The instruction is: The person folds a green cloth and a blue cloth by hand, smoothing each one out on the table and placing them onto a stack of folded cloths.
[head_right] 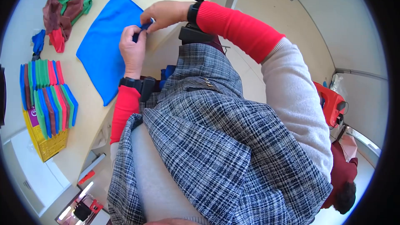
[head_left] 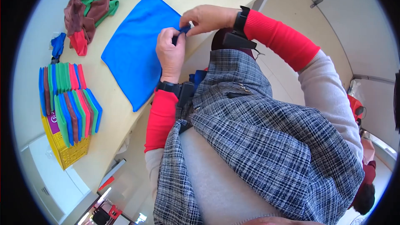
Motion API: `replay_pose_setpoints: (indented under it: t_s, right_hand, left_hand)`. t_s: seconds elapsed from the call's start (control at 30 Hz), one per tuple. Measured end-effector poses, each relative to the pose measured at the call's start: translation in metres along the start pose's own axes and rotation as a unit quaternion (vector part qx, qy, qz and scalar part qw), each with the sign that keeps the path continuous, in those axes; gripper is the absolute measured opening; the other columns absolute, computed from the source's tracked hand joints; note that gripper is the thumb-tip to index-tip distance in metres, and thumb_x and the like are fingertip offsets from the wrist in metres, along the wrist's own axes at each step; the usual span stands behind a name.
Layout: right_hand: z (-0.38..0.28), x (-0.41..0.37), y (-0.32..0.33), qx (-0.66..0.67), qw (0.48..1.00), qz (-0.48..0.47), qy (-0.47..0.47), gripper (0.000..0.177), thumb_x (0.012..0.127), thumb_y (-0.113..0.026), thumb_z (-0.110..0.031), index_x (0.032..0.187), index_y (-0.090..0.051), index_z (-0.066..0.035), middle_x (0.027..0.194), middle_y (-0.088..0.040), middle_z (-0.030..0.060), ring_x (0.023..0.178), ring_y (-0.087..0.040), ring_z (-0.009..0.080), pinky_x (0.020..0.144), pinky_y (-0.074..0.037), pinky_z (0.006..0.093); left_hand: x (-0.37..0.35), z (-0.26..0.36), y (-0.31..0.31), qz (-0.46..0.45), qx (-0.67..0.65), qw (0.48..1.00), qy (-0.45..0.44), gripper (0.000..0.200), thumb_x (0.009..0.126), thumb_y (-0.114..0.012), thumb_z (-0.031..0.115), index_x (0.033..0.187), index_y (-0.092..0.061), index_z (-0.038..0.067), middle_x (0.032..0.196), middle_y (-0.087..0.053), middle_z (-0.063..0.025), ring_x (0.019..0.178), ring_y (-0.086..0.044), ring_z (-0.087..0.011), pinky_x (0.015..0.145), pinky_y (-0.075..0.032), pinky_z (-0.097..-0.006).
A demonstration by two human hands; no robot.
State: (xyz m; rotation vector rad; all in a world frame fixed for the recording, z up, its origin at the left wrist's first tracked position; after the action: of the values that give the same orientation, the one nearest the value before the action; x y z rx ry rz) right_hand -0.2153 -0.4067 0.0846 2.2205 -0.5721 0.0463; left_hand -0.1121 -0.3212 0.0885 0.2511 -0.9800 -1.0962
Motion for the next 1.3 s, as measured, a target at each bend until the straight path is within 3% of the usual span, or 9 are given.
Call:
replay_pose_setpoints:
  t_s: [0.2, 0.43, 0.73, 0.87, 1.0, 1.13, 1.2, 1.27, 1.3]
  right_hand:
    - [0.000, 0.018, -0.006, -0.102, 0.995, -0.021, -0.005, 0.019, 0.091, -0.071, -0.015, 0.107, -0.073, -0.007, 0.097, -0.073, 0.0113, 0.085, -0.070, 0.0304, 0.079, -0.056, 0.0393]
    - [-0.007, 0.027, 0.014, -0.108, 0.994, 0.007, 0.006, 0.015, 0.092, -0.070, -0.012, 0.105, -0.074, -0.006, 0.096, -0.074, 0.0123, 0.084, -0.071, 0.0286, 0.078, -0.056, 0.0389]
    - [-0.003, -0.014, 0.032, -0.096, 0.994, 0.041, 0.030, 0.024, 0.101, -0.062, -0.024, 0.112, -0.072, -0.004, 0.097, -0.072, 0.0112, 0.086, -0.069, 0.0232, 0.081, -0.057, 0.0325]
    - [0.038, -0.108, 0.011, 0.220, 0.955, 0.004, -0.200, 0.025, 0.101, -0.061, -0.024, 0.114, -0.071, -0.005, 0.103, -0.070, 0.0113, 0.094, -0.067, 0.0228, 0.086, -0.055, 0.0338]
    - [0.047, -0.156, -0.093, -0.047, 0.996, 0.012, -0.075, 0.032, 0.102, -0.057, -0.029, 0.122, -0.069, -0.007, 0.123, -0.069, 0.0129, 0.121, -0.060, 0.0333, 0.105, -0.047, 0.0460]
    - [0.084, -0.169, -0.081, -0.253, 0.956, 0.129, -0.080, 0.035, 0.101, -0.057, -0.032, 0.123, -0.068, -0.008, 0.130, -0.066, 0.0131, 0.131, -0.053, 0.0353, 0.106, -0.044, 0.0491]
    - [0.201, -0.228, -0.057, -0.167, 0.867, 0.035, -0.469, 0.036, 0.098, -0.060, -0.034, 0.122, -0.069, -0.008, 0.128, -0.067, 0.0145, 0.128, -0.055, 0.0360, 0.104, -0.046, 0.0478]
    - [0.229, -0.275, -0.027, -0.415, 0.738, -0.117, -0.520, 0.029, 0.095, -0.061, -0.033, 0.107, -0.074, -0.010, 0.111, -0.072, 0.0107, 0.106, -0.066, 0.0347, 0.090, -0.053, 0.0476]
    - [0.227, -0.273, -0.020, -0.416, 0.737, -0.116, -0.521, 0.029, 0.095, -0.061, -0.033, 0.107, -0.074, -0.010, 0.111, -0.072, 0.0107, 0.106, -0.066, 0.0347, 0.090, -0.053, 0.0476]
  left_hand:
    - [0.002, -0.001, 0.004, -0.004, 0.004, 1.000, 0.013, 0.018, 0.079, -0.076, 0.002, 0.084, -0.058, 0.003, 0.087, -0.063, -0.0112, 0.086, -0.062, -0.0324, 0.074, -0.050, -0.0419]
    - [-0.023, 0.003, 0.037, -0.019, 0.113, 0.990, -0.081, 0.017, 0.080, -0.076, 0.004, 0.086, -0.061, 0.002, 0.093, -0.065, -0.0121, 0.089, -0.063, -0.0332, 0.077, -0.051, -0.0418]
    - [-0.102, -0.030, 0.104, -0.054, 0.184, 0.981, 0.001, 0.016, 0.080, -0.075, 0.000, 0.087, -0.061, 0.002, 0.094, -0.065, -0.0131, 0.090, -0.062, -0.0329, 0.079, -0.050, -0.0411]
    - [-0.111, -0.032, 0.106, -0.044, 0.186, 0.981, 0.016, 0.016, 0.079, -0.074, -0.002, 0.088, -0.061, 0.001, 0.095, -0.064, -0.0133, 0.091, -0.061, -0.0323, 0.080, -0.049, -0.0417]
    - [-0.115, -0.038, 0.099, -0.040, 0.183, 0.982, 0.032, 0.016, 0.081, -0.073, -0.003, 0.090, -0.061, 0.002, 0.098, -0.064, -0.0132, 0.095, -0.060, -0.0322, 0.083, -0.048, -0.0410]
    - [-0.115, -0.038, 0.098, -0.045, 0.189, 0.980, 0.036, 0.016, 0.083, -0.072, -0.002, 0.092, -0.061, 0.002, 0.100, -0.064, -0.0132, 0.096, -0.059, -0.0320, 0.085, -0.048, -0.0408]
    - [-0.117, -0.037, 0.100, -0.046, 0.190, 0.980, 0.032, 0.016, 0.083, -0.072, -0.002, 0.093, -0.061, 0.002, 0.100, -0.064, -0.0133, 0.096, -0.059, -0.0318, 0.085, -0.048, -0.0409]
    - [-0.117, -0.042, 0.100, -0.045, 0.196, 0.979, 0.022, 0.015, 0.084, -0.072, -0.002, 0.092, -0.060, 0.002, 0.100, -0.064, -0.0131, 0.096, -0.059, -0.0317, 0.085, -0.048, -0.0410]
    - [-0.117, -0.042, 0.098, -0.046, 0.198, 0.979, 0.021, 0.015, 0.084, -0.072, -0.002, 0.092, -0.060, 0.002, 0.100, -0.064, -0.0130, 0.096, -0.059, -0.0316, 0.085, -0.048, -0.0411]
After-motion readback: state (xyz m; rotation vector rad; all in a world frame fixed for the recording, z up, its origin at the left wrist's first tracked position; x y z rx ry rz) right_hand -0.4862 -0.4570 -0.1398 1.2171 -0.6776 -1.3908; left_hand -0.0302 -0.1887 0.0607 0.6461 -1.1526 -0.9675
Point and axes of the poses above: each hand's wrist, its own x-axis towards the middle knuckle, its own y-axis out of the back of the hand, z = x × y, the point moved 8 cm from there along x, towards the middle knuckle
